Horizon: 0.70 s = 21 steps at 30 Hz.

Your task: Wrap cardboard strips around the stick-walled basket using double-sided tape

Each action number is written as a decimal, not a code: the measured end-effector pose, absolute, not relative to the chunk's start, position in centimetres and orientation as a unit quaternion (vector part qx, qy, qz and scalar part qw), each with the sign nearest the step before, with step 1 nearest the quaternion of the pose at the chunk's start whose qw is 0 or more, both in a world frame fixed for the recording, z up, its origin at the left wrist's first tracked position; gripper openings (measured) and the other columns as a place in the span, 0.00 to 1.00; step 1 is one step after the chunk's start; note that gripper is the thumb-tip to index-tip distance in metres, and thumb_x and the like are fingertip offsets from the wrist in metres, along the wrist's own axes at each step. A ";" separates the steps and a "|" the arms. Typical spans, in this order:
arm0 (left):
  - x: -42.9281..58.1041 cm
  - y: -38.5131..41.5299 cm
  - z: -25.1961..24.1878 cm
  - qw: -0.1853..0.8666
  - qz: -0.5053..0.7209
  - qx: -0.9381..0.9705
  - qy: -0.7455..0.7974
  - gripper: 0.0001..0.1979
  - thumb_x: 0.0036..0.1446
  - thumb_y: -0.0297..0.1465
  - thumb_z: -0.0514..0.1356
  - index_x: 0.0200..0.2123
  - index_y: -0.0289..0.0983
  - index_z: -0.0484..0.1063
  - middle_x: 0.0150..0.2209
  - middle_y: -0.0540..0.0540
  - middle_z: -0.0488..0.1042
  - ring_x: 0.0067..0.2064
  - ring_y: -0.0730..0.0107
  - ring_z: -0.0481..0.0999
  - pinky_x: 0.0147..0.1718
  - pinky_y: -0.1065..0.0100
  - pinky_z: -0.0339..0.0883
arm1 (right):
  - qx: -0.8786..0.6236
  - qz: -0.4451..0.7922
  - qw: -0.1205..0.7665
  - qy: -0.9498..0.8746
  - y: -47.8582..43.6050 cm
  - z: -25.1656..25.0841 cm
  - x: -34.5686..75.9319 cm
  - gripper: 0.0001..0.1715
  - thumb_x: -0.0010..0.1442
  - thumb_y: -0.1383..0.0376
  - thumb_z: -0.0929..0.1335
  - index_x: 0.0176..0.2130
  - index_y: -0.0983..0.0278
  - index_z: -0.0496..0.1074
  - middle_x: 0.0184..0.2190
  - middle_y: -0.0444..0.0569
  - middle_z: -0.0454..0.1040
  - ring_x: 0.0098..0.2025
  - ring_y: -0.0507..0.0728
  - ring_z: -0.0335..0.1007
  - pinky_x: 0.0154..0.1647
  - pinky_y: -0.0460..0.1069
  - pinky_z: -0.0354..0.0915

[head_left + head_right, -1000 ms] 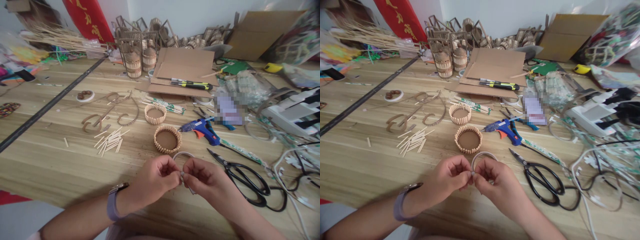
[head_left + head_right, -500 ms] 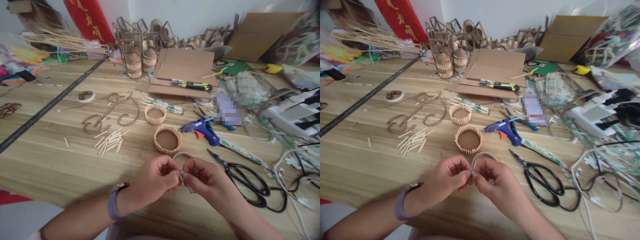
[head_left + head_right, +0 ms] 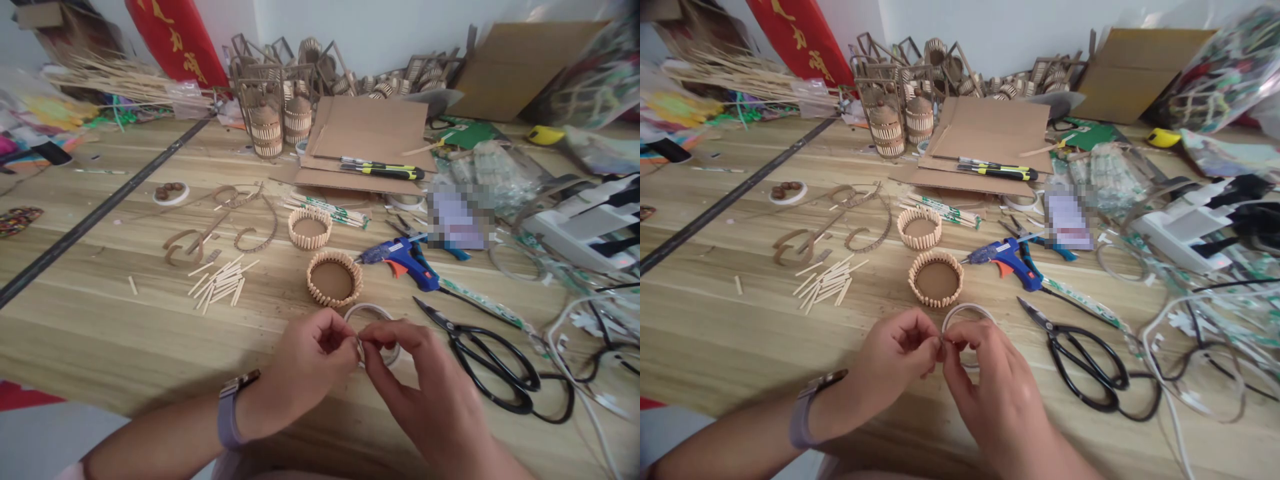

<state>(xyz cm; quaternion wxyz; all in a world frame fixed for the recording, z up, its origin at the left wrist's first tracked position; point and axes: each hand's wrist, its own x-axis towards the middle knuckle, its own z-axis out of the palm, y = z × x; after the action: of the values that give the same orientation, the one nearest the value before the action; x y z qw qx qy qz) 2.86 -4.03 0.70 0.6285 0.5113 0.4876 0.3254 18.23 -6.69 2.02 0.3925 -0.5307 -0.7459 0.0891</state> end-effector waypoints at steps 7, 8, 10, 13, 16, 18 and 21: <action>2.5 -4.3 0.4 0.574 0.318 0.583 0.479 0.04 0.54 0.29 0.61 0.28 0.37 0.70 0.24 0.54 0.72 0.26 0.76 0.67 0.24 0.75 0.58 | -0.547 0.122 0.377 -0.737 -6.7 1.8 18.8 0.10 0.59 0.72 0.65 0.36 0.56 0.64 0.27 0.41 0.77 0.26 0.52 0.76 0.30 0.45 0.71; 2.5 -4.3 0.5 0.565 0.317 0.592 0.479 0.04 0.54 0.29 0.61 0.28 0.37 0.70 0.24 0.54 0.72 0.26 0.76 0.67 0.24 0.75 0.58 | -0.546 0.126 0.373 -0.740 -6.8 1.8 18.9 0.10 0.59 0.72 0.65 0.37 0.56 0.63 0.28 0.41 0.77 0.27 0.52 0.76 0.31 0.45 0.71; 2.5 -4.3 0.7 0.554 0.314 0.603 0.480 0.04 0.55 0.28 0.60 0.28 0.37 0.71 0.24 0.54 0.73 0.26 0.76 0.68 0.25 0.75 0.58 | -0.540 0.129 0.366 -0.747 -6.8 1.6 19.0 0.11 0.59 0.73 0.66 0.37 0.56 0.63 0.29 0.41 0.77 0.28 0.52 0.77 0.32 0.45 0.71; 2.5 -4.3 0.8 0.544 0.311 0.614 0.480 0.04 0.54 0.28 0.60 0.27 0.37 0.71 0.24 0.53 0.73 0.26 0.75 0.68 0.25 0.75 0.58 | -0.528 0.125 0.368 -0.755 -6.7 1.5 19.0 0.11 0.60 0.73 0.65 0.37 0.56 0.62 0.29 0.41 0.77 0.29 0.52 0.77 0.32 0.44 0.71; 2.5 -4.3 0.7 0.533 0.308 0.627 0.478 0.04 0.54 0.28 0.61 0.27 0.37 0.71 0.24 0.53 0.73 0.26 0.75 0.69 0.25 0.74 0.59 | -0.525 0.133 0.374 -0.753 -6.6 1.6 18.9 0.10 0.61 0.72 0.64 0.35 0.56 0.61 0.27 0.41 0.77 0.27 0.53 0.76 0.30 0.46 0.70; 2.4 -4.4 0.6 0.525 0.306 0.635 0.478 0.04 0.54 0.28 0.60 0.27 0.37 0.71 0.24 0.53 0.73 0.27 0.75 0.69 0.26 0.74 0.59 | -0.532 0.153 0.366 -0.749 -6.6 1.7 19.0 0.09 0.61 0.71 0.64 0.35 0.56 0.61 0.27 0.41 0.76 0.27 0.53 0.76 0.30 0.46 0.71; 2.3 -4.4 0.6 0.513 0.304 0.646 0.477 0.04 0.55 0.27 0.60 0.27 0.37 0.71 0.25 0.53 0.74 0.27 0.75 0.69 0.27 0.74 0.60 | -0.549 0.195 0.340 -0.738 -6.6 1.7 19.4 0.09 0.60 0.71 0.65 0.35 0.56 0.62 0.29 0.41 0.76 0.28 0.52 0.75 0.32 0.46 0.71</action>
<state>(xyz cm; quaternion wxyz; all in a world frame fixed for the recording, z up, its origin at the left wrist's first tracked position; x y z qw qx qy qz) 2.34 -4.44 0.59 0.5128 0.6456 0.4772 0.3041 19.37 -6.59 1.69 0.3399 -0.5491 -0.7381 0.1954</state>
